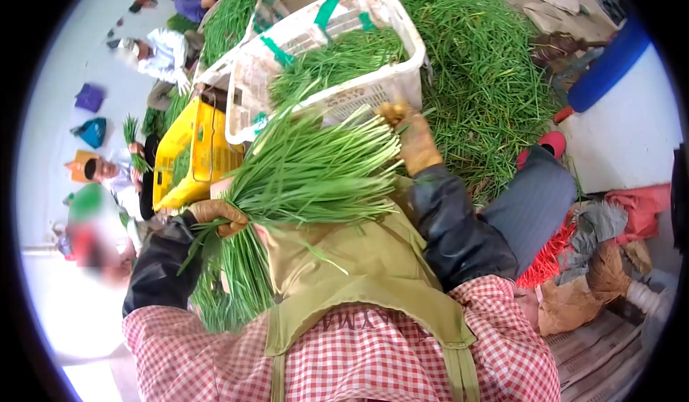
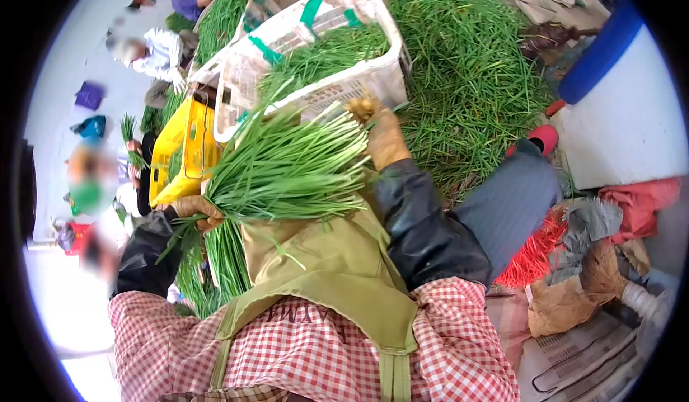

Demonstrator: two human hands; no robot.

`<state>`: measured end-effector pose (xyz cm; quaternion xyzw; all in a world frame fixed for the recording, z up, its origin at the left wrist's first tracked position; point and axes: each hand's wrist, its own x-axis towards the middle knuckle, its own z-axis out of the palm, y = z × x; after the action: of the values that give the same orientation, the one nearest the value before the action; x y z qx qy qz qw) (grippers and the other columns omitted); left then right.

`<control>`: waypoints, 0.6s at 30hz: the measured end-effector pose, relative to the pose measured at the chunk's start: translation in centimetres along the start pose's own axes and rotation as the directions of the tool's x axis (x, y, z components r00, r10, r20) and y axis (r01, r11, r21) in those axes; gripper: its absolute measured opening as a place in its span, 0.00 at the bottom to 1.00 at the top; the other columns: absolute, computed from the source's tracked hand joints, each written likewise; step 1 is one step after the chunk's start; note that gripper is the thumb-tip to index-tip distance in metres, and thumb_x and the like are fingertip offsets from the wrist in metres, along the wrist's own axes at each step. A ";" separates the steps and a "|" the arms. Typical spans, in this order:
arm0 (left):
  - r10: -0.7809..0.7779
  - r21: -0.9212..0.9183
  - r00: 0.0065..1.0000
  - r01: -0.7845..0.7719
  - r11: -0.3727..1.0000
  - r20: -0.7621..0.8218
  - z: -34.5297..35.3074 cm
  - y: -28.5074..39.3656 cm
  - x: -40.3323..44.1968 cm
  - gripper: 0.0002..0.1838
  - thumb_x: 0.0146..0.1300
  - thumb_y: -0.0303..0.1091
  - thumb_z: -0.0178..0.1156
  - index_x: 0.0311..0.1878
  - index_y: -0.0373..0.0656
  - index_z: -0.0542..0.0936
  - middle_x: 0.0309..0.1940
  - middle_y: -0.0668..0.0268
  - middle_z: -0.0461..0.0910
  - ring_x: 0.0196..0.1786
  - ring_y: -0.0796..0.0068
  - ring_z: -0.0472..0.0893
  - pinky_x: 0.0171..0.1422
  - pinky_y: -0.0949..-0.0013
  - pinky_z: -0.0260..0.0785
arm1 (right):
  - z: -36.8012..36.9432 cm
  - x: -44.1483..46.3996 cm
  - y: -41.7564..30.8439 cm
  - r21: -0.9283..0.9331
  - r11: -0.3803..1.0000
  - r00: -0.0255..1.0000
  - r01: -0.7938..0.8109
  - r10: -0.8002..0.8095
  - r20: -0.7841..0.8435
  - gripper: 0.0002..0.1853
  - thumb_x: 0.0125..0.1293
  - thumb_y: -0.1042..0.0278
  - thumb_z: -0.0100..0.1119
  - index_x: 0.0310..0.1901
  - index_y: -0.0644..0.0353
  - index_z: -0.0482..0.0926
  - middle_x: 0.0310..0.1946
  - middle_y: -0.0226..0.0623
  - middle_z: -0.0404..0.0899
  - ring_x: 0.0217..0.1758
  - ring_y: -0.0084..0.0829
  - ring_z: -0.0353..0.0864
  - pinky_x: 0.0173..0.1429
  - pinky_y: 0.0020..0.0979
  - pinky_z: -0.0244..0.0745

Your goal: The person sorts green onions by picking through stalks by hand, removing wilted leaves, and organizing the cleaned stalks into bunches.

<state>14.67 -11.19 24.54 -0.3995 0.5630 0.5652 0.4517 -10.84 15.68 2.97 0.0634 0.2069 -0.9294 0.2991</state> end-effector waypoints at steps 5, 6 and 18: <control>0.067 -0.159 0.988 -0.045 0.986 0.139 -2.1 -6.1 2.9 0.17 0.66 0.43 0.57 0.24 0.45 0.72 0.14 0.73 0.62 0.17 0.82 0.61 0.25 0.77 0.53 | 5.8 -2.6 -8.9 0.154 0.988 0.944 0.011 -0.060 0.323 0.11 0.70 0.59 0.56 0.30 0.52 0.71 0.29 0.30 0.76 0.26 0.20 0.69 0.23 0.20 0.60; 0.068 -0.170 0.987 -0.043 0.984 0.146 -2.3 -7.0 3.6 0.17 0.66 0.43 0.57 0.24 0.45 0.72 0.14 0.73 0.62 0.17 0.82 0.61 0.25 0.77 0.53 | 8.4 -4.7 -10.5 0.105 0.993 0.938 0.048 -0.081 0.336 0.10 0.71 0.60 0.54 0.31 0.51 0.72 0.28 0.27 0.75 0.21 0.15 0.61 0.20 0.17 0.52; 0.282 -0.566 0.952 -0.167 0.807 0.121 -1.8 -11.7 7.8 0.08 0.62 0.32 0.60 0.37 0.36 0.75 0.21 0.71 0.71 0.15 0.85 0.66 0.25 0.78 0.61 | 10.2 -2.8 -13.1 -0.792 0.345 0.864 0.504 -0.211 0.458 0.11 0.71 0.60 0.51 0.43 0.59 0.76 0.37 0.31 0.77 0.21 0.16 0.67 0.25 0.19 0.63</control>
<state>23.66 -13.04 13.79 -0.3838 0.3724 0.7894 0.3015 -16.10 22.47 17.39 -0.2816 0.6303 -0.7167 0.0983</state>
